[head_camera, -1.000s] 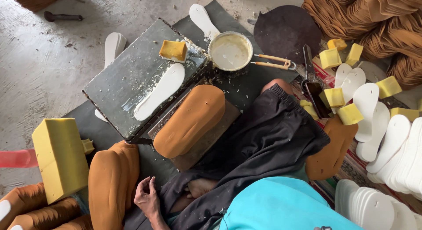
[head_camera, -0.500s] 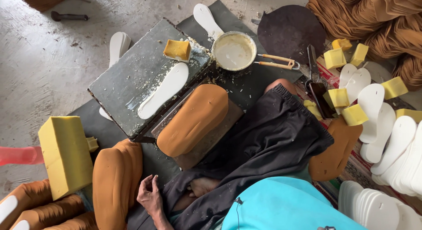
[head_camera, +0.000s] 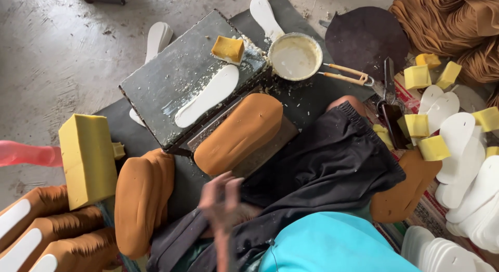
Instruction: The person applies adhesive to white insoles using a yellow sponge and presses them onto brown slipper soles. The person repeats this process for multiple pairs, stacking the finished slippers to the left.
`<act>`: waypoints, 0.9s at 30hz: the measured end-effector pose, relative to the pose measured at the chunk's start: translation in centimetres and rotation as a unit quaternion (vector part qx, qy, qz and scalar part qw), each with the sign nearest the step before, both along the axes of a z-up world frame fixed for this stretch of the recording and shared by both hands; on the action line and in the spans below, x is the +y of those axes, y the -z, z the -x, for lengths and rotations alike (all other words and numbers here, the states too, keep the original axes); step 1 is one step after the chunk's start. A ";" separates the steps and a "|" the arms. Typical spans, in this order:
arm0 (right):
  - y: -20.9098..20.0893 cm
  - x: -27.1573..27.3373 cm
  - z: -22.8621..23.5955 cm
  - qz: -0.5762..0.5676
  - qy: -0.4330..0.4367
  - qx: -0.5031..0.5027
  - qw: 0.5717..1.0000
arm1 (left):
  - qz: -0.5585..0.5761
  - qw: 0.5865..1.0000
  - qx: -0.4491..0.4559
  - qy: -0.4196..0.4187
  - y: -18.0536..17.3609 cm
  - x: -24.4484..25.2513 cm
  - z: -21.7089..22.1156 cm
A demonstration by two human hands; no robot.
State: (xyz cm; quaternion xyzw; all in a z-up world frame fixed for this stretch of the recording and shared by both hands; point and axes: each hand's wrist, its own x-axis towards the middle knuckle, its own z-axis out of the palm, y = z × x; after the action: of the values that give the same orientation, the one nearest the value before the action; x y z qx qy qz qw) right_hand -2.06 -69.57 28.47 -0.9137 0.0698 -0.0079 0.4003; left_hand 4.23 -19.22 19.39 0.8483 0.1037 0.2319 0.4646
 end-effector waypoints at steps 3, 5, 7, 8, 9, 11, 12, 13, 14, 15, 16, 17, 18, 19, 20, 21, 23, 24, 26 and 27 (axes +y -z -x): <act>0.8 3.5 -2.9 -0.021 -0.019 0.000 1.000 | 0.300 0.922 0.088 0.228 -0.2 -7.2 -1.7; 2.1 7.6 -4.9 -0.032 -0.033 0.005 0.999 | 0.408 0.863 0.055 0.292 2.2 -12.6 -2.8; 1.4 11.6 -6.9 -0.034 -0.031 0.015 0.999 | 0.510 0.783 0.029 0.355 3.5 -16.6 -2.6; 1.5 14.3 -7.7 0.119 -0.058 0.106 0.985 | 0.545 0.774 0.040 0.318 3.5 -17.8 -2.7; 1.5 16.9 -8.7 0.267 -0.081 0.195 0.940 | 0.579 0.764 0.051 0.281 3.4 -18.9 -2.8; 4.6 14.7 -8.8 0.181 -0.154 0.084 0.968 | 0.607 0.758 0.046 0.233 3.3 -18.8 -3.0; 6.1 13.7 -9.1 0.088 -0.227 -0.029 0.970 | 0.633 0.751 0.041 0.181 3.2 -18.6 -3.2; 5.5 13.3 -9.7 0.088 -0.228 -0.032 0.969 | 0.633 0.752 0.038 0.182 3.9 -18.6 -3.6; 4.9 13.0 -9.7 -0.057 -0.233 -0.008 0.971 | 0.664 0.726 0.022 0.179 4.5 -18.5 -3.3; 4.4 12.6 -9.8 -0.202 -0.233 0.017 0.951 | 0.694 0.698 0.005 0.176 5.2 -18.5 -3.0; 4.0 12.4 -9.8 -0.203 -0.234 0.022 0.951 | 0.694 0.699 0.006 0.171 5.4 -18.3 -2.4; 3.7 12.2 -9.8 -0.111 -0.240 0.112 0.958 | 0.697 0.691 0.008 0.192 5.5 -18.2 -1.9; 3.3 11.9 -10.1 -0.016 -0.240 0.193 0.951 | 0.699 0.681 0.007 0.218 5.7 -18.1 -2.0; 2.6 11.7 -10.2 -0.015 -0.241 0.191 0.951 | 0.699 0.681 0.005 0.219 4.3 -17.0 -2.3; 1.8 11.5 -10.3 -0.002 -0.240 0.165 0.957 | 0.630 0.731 -0.012 0.264 3.0 -15.9 -2.6; 1.1 11.2 -10.4 0.012 -0.239 0.140 0.961 | 0.555 0.773 -0.030 0.306 1.6 -14.8 -2.9; 2.3 10.1 -10.7 0.107 -0.239 0.071 0.962 | 0.448 0.826 -0.046 0.340 2.8 -13.1 -3.3; 3.1 9.7 -10.6 0.196 -0.241 0.007 0.950 | 0.334 0.868 -0.055 0.363 3.4 -12.0 -3.1; 7.0 9.5 -11.3 0.187 -0.265 0.001 0.946 | 0.241 0.895 -0.004 0.375 7.3 -11.2 -3.2; 8.9 9.3 -11.5 0.179 -0.287 -0.006 0.941 | 0.147 0.910 0.047 0.384 9.3 -10.8 -2.8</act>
State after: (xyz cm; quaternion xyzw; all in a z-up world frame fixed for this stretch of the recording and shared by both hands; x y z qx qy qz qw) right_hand 9.42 -60.22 19.56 -0.9515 -0.2007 0.0894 0.2154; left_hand 6.99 -30.00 10.13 0.7545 -0.1755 -0.0224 0.6320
